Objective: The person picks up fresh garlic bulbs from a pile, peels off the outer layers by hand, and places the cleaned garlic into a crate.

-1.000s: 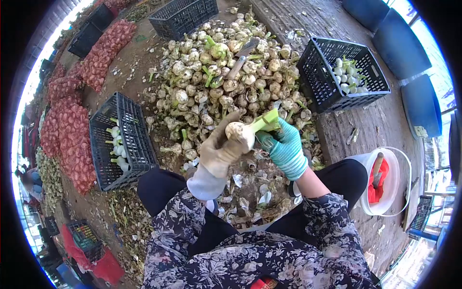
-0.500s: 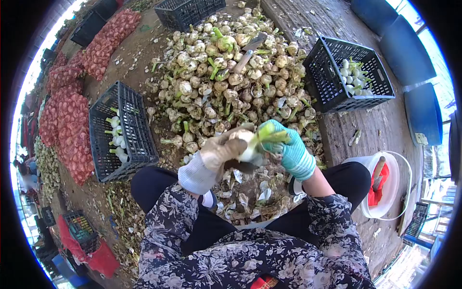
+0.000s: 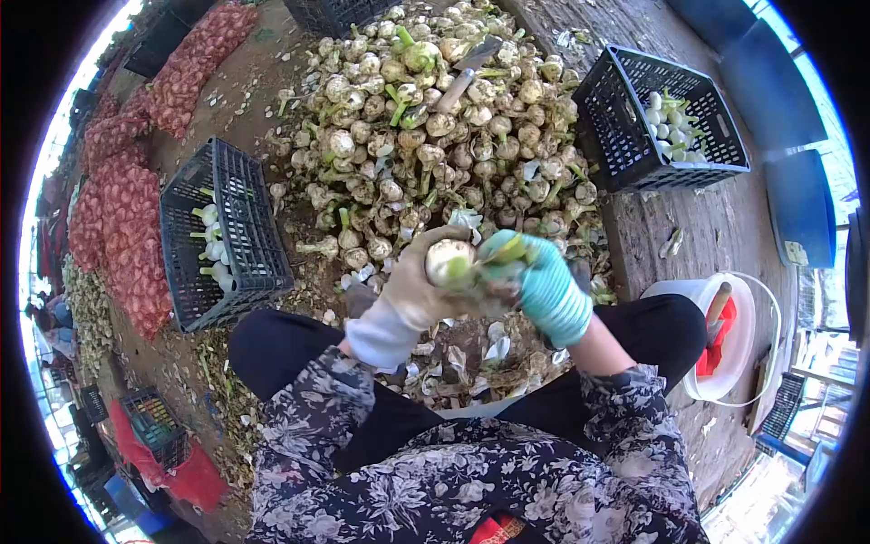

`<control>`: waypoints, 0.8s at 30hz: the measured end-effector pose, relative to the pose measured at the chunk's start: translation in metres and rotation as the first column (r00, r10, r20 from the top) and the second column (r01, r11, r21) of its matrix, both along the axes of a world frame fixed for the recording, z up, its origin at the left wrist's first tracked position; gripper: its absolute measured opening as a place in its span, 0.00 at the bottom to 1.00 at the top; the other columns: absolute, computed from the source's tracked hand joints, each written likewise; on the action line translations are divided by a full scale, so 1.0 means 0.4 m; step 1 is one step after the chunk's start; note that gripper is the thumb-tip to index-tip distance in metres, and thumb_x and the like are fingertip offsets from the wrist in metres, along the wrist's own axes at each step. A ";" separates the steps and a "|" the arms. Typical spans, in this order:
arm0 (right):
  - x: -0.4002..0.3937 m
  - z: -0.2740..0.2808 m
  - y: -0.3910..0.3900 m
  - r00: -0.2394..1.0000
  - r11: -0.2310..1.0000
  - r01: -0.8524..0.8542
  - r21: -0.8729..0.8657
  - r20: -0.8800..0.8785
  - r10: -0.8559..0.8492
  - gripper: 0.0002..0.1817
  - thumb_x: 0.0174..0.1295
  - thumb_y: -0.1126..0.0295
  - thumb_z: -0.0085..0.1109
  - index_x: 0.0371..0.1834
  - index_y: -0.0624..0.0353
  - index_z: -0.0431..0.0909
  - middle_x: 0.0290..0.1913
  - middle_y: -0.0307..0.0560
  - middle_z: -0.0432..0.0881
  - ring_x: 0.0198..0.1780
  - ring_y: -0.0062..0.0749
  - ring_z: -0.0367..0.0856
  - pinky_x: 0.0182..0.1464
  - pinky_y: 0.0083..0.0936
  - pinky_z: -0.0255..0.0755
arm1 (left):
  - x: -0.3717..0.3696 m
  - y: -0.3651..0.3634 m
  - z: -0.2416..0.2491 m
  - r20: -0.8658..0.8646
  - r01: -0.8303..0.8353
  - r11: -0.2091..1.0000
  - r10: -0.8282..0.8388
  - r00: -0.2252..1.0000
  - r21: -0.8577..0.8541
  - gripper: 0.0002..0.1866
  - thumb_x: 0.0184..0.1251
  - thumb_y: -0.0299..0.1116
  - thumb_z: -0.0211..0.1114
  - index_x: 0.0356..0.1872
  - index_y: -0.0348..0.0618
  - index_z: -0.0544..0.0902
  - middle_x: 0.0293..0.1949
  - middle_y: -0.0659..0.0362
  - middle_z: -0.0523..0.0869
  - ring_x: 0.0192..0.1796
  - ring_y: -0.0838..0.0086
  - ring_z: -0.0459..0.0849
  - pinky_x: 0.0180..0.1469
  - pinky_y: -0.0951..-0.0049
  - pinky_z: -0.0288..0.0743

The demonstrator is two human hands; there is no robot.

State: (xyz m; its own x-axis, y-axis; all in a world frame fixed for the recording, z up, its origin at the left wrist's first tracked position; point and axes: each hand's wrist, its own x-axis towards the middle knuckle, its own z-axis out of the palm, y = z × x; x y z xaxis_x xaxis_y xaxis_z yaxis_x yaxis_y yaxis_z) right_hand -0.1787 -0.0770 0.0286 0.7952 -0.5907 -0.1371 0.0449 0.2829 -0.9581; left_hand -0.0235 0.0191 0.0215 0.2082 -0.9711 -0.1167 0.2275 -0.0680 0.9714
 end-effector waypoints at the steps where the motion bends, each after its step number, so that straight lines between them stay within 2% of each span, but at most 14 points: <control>1: 0.005 -0.020 -0.009 0.982 0.999 0.047 -0.017 0.185 -0.043 0.08 0.55 0.75 0.60 0.39 0.63 0.77 0.35 0.42 0.81 0.36 0.24 0.79 0.41 0.20 0.76 | 0.005 -0.006 -0.028 -0.267 -0.010 1.000 0.004 0.964 -0.019 0.34 0.40 0.26 0.77 0.52 0.35 0.71 0.44 0.55 0.79 0.48 0.69 0.79 0.49 0.70 0.77; 2: 0.011 -0.046 -0.013 0.933 0.997 0.079 -0.011 0.354 -0.070 0.07 0.54 0.78 0.59 0.37 0.62 0.76 0.33 0.42 0.80 0.33 0.23 0.80 0.36 0.19 0.78 | 0.040 0.013 -0.046 -0.244 0.142 0.990 -0.142 0.959 -0.017 0.35 0.39 0.25 0.77 0.54 0.36 0.70 0.49 0.52 0.77 0.46 0.70 0.79 0.43 0.70 0.79; 3: -0.010 -0.015 -0.041 0.959 0.887 0.274 0.372 -0.030 -0.283 0.07 0.55 0.76 0.59 0.36 0.62 0.76 0.33 0.45 0.81 0.29 0.26 0.81 0.33 0.21 0.80 | 0.041 0.022 -0.040 -0.415 0.164 0.984 -0.176 0.893 -0.065 0.36 0.40 0.24 0.77 0.55 0.37 0.70 0.51 0.51 0.75 0.46 0.71 0.80 0.40 0.72 0.79; 4: -0.005 -0.021 -0.084 0.888 0.863 0.459 0.212 -0.138 -0.438 0.07 0.55 0.74 0.59 0.37 0.61 0.76 0.32 0.46 0.81 0.26 0.26 0.80 0.27 0.20 0.79 | 0.045 0.023 -0.034 -0.472 0.154 0.985 -0.169 0.865 -0.072 0.36 0.40 0.24 0.76 0.55 0.37 0.69 0.52 0.51 0.74 0.45 0.72 0.80 0.38 0.73 0.79; 5: -0.021 -0.060 -0.099 0.951 0.950 0.207 -0.234 -0.182 -0.252 0.08 0.55 0.73 0.60 0.38 0.61 0.76 0.33 0.48 0.82 0.28 0.29 0.81 0.32 0.21 0.80 | 0.049 0.023 -0.027 -0.527 0.143 0.987 -0.162 0.834 -0.078 0.36 0.41 0.23 0.76 0.56 0.37 0.69 0.54 0.50 0.73 0.45 0.72 0.80 0.37 0.74 0.79; 6: -0.033 -0.116 -0.109 0.947 0.785 -0.122 -0.608 -0.307 -0.090 0.09 0.55 0.71 0.60 0.39 0.60 0.77 0.34 0.50 0.82 0.31 0.32 0.81 0.36 0.23 0.80 | 0.051 0.019 -0.025 -0.484 0.100 0.994 -0.107 0.869 -0.040 0.37 0.42 0.23 0.75 0.57 0.37 0.68 0.55 0.50 0.73 0.45 0.72 0.80 0.37 0.74 0.80; 7: 0.005 -0.152 -0.088 0.602 0.617 -0.673 -0.408 -0.787 0.137 0.14 0.52 0.71 0.62 0.43 0.60 0.77 0.38 0.53 0.82 0.40 0.37 0.81 0.48 0.28 0.76 | 0.053 0.019 -0.025 -0.359 0.079 0.995 -0.093 0.929 -0.055 0.37 0.43 0.23 0.74 0.58 0.36 0.67 0.55 0.50 0.72 0.45 0.72 0.80 0.39 0.73 0.80; 10: -0.026 -0.192 -0.005 0.754 0.650 -0.446 -0.616 -0.650 -0.098 0.17 0.52 0.77 0.58 0.47 0.60 0.77 0.41 0.53 0.82 0.46 0.38 0.79 0.52 0.29 0.72 | 0.065 0.021 -0.012 0.231 0.121 0.980 -0.082 0.970 -0.160 0.38 0.47 0.24 0.72 0.61 0.34 0.64 0.58 0.51 0.70 0.49 0.70 0.79 0.46 0.72 0.79; 11: -0.025 -0.197 -0.015 0.790 0.740 -0.329 -0.586 -0.600 -0.124 0.16 0.53 0.79 0.55 0.47 0.61 0.77 0.41 0.52 0.82 0.45 0.36 0.80 0.49 0.27 0.73 | 0.063 0.027 0.014 -0.326 0.057 0.981 0.007 0.945 0.187 0.41 0.45 0.25 0.74 0.62 0.33 0.62 0.61 0.52 0.69 0.54 0.69 0.76 0.58 0.70 0.71; 13: -0.013 -0.077 -0.045 0.938 0.988 -0.037 -0.153 -0.345 -0.019 0.12 0.61 0.79 0.49 0.47 0.62 0.76 0.39 0.44 0.81 0.38 0.24 0.79 0.40 0.19 0.74 | 0.062 0.033 -0.006 0.045 0.083 0.996 -0.084 0.995 0.026 0.43 0.40 0.25 0.76 0.61 0.31 0.64 0.57 0.52 0.72 0.54 0.71 0.76 0.57 0.74 0.71; 14: 0.004 -0.019 -0.049 0.970 0.981 -0.051 -0.187 -0.242 0.004 0.11 0.63 0.74 0.51 0.48 0.63 0.74 0.38 0.42 0.80 0.36 0.19 0.77 0.39 0.18 0.73 | 0.063 0.030 0.003 0.212 0.123 0.992 -0.127 0.969 0.033 0.43 0.38 0.25 0.77 0.60 0.31 0.65 0.55 0.53 0.74 0.53 0.71 0.77 0.55 0.74 0.73; 17: 0.036 0.026 -0.002 0.963 0.989 -0.146 -0.035 -0.235 0.134 0.20 0.58 0.69 0.60 0.51 0.65 0.67 0.40 0.46 0.78 0.37 0.21 0.76 0.40 0.17 0.72 | 0.051 0.021 0.004 0.037 0.126 0.937 -0.146 0.989 0.327 0.46 0.25 0.27 0.82 0.57 0.38 0.72 0.51 0.56 0.78 0.50 0.75 0.78 0.54 0.77 0.73; 20: 0.026 0.012 -0.043 0.942 0.991 -0.115 0.061 -0.310 0.129 0.14 0.58 0.70 0.61 0.44 0.66 0.74 0.35 0.42 0.79 0.32 0.19 0.75 0.35 0.15 0.72 | 0.050 0.029 0.022 0.248 0.208 0.942 -0.275 0.929 0.264 0.41 0.37 0.24 0.78 0.58 0.33 0.68 0.51 0.55 0.77 0.50 0.72 0.78 0.51 0.76 0.75; 24: 0.010 0.030 -0.015 0.983 0.994 0.006 0.112 -0.184 0.015 0.14 0.59 0.74 0.58 0.48 0.65 0.75 0.37 0.43 0.80 0.33 0.21 0.77 0.35 0.16 0.73 | 0.060 0.033 -0.016 0.009 0.123 0.949 -0.131 0.991 0.289 0.42 0.35 0.24 0.78 0.58 0.34 0.69 0.52 0.53 0.76 0.50 0.69 0.78 0.52 0.75 0.75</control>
